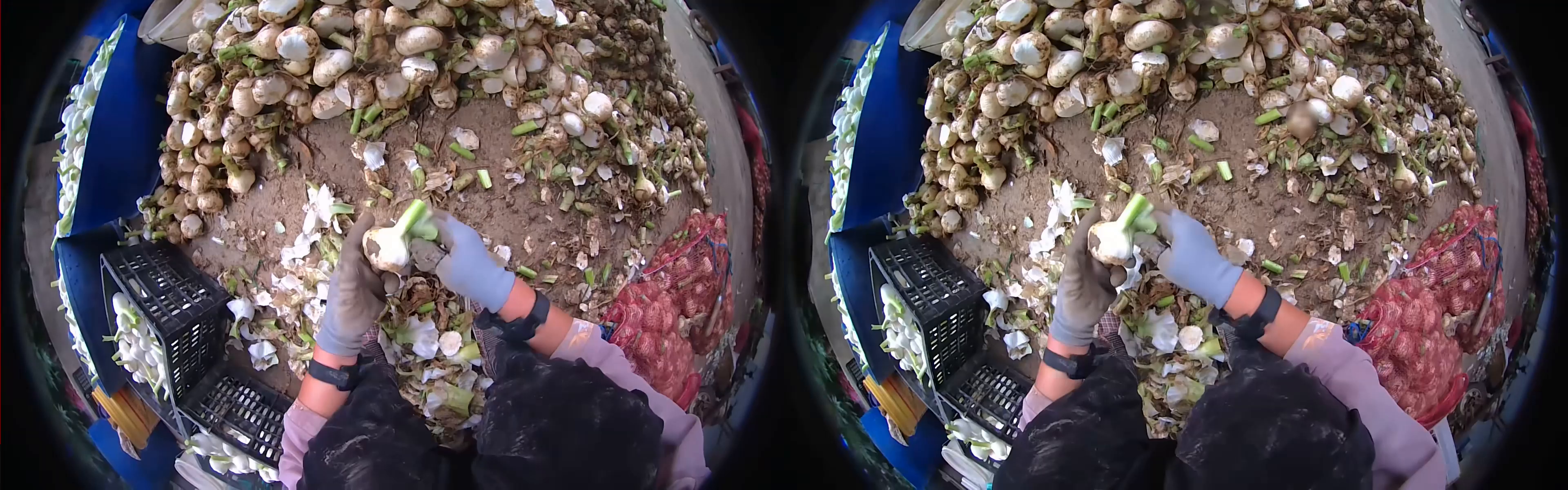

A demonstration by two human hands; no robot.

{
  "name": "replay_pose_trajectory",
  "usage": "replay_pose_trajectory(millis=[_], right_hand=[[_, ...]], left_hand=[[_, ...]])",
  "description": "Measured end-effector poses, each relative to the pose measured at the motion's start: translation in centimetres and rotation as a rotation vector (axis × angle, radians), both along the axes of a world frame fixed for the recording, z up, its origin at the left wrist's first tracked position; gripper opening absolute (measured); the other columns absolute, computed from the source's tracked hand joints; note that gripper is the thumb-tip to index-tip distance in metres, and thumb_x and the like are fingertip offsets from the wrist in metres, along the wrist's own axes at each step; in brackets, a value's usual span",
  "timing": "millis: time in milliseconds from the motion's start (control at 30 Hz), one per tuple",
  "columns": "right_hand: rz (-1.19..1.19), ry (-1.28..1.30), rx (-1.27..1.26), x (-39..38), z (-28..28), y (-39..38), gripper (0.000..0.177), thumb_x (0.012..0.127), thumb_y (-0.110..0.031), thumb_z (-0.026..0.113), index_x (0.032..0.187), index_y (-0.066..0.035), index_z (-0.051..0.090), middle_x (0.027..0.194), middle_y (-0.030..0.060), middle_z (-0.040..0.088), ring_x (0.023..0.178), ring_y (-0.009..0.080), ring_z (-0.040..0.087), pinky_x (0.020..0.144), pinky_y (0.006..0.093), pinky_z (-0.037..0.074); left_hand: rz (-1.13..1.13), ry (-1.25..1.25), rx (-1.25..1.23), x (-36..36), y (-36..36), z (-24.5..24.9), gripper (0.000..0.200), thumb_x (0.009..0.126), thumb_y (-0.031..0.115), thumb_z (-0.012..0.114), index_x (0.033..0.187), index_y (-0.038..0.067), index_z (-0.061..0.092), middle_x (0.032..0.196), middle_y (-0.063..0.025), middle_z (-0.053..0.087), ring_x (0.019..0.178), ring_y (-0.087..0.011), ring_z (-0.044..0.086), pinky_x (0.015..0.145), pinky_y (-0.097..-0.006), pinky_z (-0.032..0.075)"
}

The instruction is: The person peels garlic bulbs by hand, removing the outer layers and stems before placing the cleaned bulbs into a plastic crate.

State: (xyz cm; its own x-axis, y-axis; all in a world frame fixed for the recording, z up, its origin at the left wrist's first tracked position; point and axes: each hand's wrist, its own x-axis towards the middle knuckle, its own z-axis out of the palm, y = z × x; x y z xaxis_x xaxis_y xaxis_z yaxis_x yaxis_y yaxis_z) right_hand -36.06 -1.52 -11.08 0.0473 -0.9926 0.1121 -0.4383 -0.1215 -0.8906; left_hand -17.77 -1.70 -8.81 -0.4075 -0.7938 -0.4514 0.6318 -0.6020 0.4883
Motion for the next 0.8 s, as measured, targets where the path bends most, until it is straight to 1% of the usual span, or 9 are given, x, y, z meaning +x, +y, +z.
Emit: replay_pose_trajectory(millis=[33, 100, 367, 433, 500, 567, 633, 733, 800], right_hand=[[-0.002, -0.002, 0.004, 0.0, 0.0, -0.1, 0.020, 0.090, -0.016, 0.064, 0.104, -0.002, 0.065, 0.085, 0.0118, 0.069, 0.070, 0.0184, 0.063, 0.065, 0.0317, 0.051], [0.025, -0.638, 0.745, 0.1, 0.5, -0.4, 0.023, 0.090, -0.016, 0.064, 0.107, 0.000, 0.064, 0.084, 0.0072, 0.068, 0.071, 0.0137, 0.063, 0.067, 0.0306, 0.051], [0.066, -0.589, 0.801, 1.1, 1.5, 0.4, 0.022, 0.093, -0.012, 0.062, 0.107, 0.004, 0.062, 0.084, 0.0052, 0.066, 0.069, 0.0092, 0.060, 0.060, 0.0254, 0.049], [0.123, -0.603, 0.781, 0.6, 1.7, 0.5, 0.022, 0.092, -0.014, 0.062, 0.105, 0.004, 0.062, 0.082, 0.0087, 0.066, 0.072, 0.0121, 0.061, 0.063, 0.0301, 0.050], [0.291, -0.254, 0.716, 0.4, 2.0, 0.5, 0.025, 0.090, -0.018, 0.065, 0.104, 0.003, 0.061, 0.083, 0.0144, 0.067, 0.072, 0.0181, 0.064, 0.065, 0.0354, 0.051], [0.256, -0.198, 0.686, -0.3, 2.1, -0.1, 0.033, 0.087, -0.027, 0.068, 0.103, 0.001, 0.062, 0.082, 0.0183, 0.065, 0.072, 0.0260, 0.065, 0.067, 0.0396, 0.052], [0.113, 0.440, 0.405, -1.5, 1.3, -0.7, 0.036, 0.083, -0.035, 0.070, 0.099, -0.004, 0.065, 0.083, 0.0184, 0.067, 0.073, 0.0327, 0.065, 0.066, 0.0419, 0.052], [0.917, 0.237, 0.589, -0.7, 2.7, 1.8, 0.025, 0.071, -0.023, 0.067, 0.090, -0.007, 0.068, 0.081, 0.0168, 0.068, 0.069, 0.0329, 0.066, 0.066, 0.0433, 0.052], [1.252, -0.281, 0.718, 0.3, 6.1, 3.6, 0.021, 0.071, -0.015, 0.063, 0.089, -0.010, 0.071, 0.081, 0.0129, 0.069, 0.072, 0.0283, 0.067, 0.066, 0.0409, 0.052]], left_hand=[[-0.085, -0.257, -0.087, -0.2, -0.2, 0.7, 0.060, 0.090, 0.012, 0.059, 0.145, 0.012, 0.035, 0.115, -0.0071, 0.059, 0.092, -0.0161, 0.061, 0.066, -0.0228, 0.048], [-0.171, -0.517, -0.178, -0.6, -0.5, 1.2, 0.064, 0.089, 0.012, 0.060, 0.147, 0.010, 0.032, 0.115, -0.0076, 0.058, 0.093, -0.0167, 0.061, 0.071, -0.0245, 0.051], [0.067, -0.723, -0.213, 0.1, -1.3, 0.0, 0.060, 0.090, 0.035, 0.065, 0.134, -0.001, 0.045, 0.110, -0.0105, 0.059, 0.094, -0.0168, 0.063, 0.072, -0.0233, 0.054], [-0.294, -1.297, -1.078, 0.5, -1.6, 0.1, 0.044, 0.095, 0.034, 0.059, 0.121, 0.000, 0.057, 0.112, -0.0115, 0.059, 0.094, -0.0181, 0.063, 0.074, -0.0230, 0.054], [-0.342, -1.174, -0.844, 0.6, -1.3, 0.3, 0.042, 0.089, 0.036, 0.066, 0.111, 0.000, 0.063, 0.114, -0.0125, 0.058, 0.097, -0.0197, 0.061, 0.084, -0.0268, 0.051], [-0.262, -0.612, 0.033, 1.3, -1.2, 0.2, 0.040, 0.093, 0.038, 0.061, 0.107, 0.000, 0.063, 0.110, -0.0126, 0.061, 0.097, -0.0217, 0.063, 0.082, -0.0298, 0.052], [-0.045, -0.198, 0.031, 1.6, 0.0, -0.8, 0.047, 0.101, 0.041, 0.042, 0.120, 0.000, 0.055, 0.126, -0.0173, 0.055, 0.108, -0.0301, 0.061, 0.093, -0.0446, 0.052], [0.102, -0.105, 0.179, 1.3, -0.6, 0.0, 0.053, 0.101, 0.046, 0.038, 0.126, 0.002, 0.053, 0.127, -0.0162, 0.057, 0.124, -0.0363, 0.050, 0.106, -0.0538, 0.039], [0.254, 0.149, 0.277, 2.6, -0.5, -2.2, 0.052, 0.100, 0.042, 0.042, 0.127, -0.002, 0.051, 0.125, -0.0180, 0.058, 0.121, -0.0375, 0.052, 0.106, -0.0534, 0.040]])
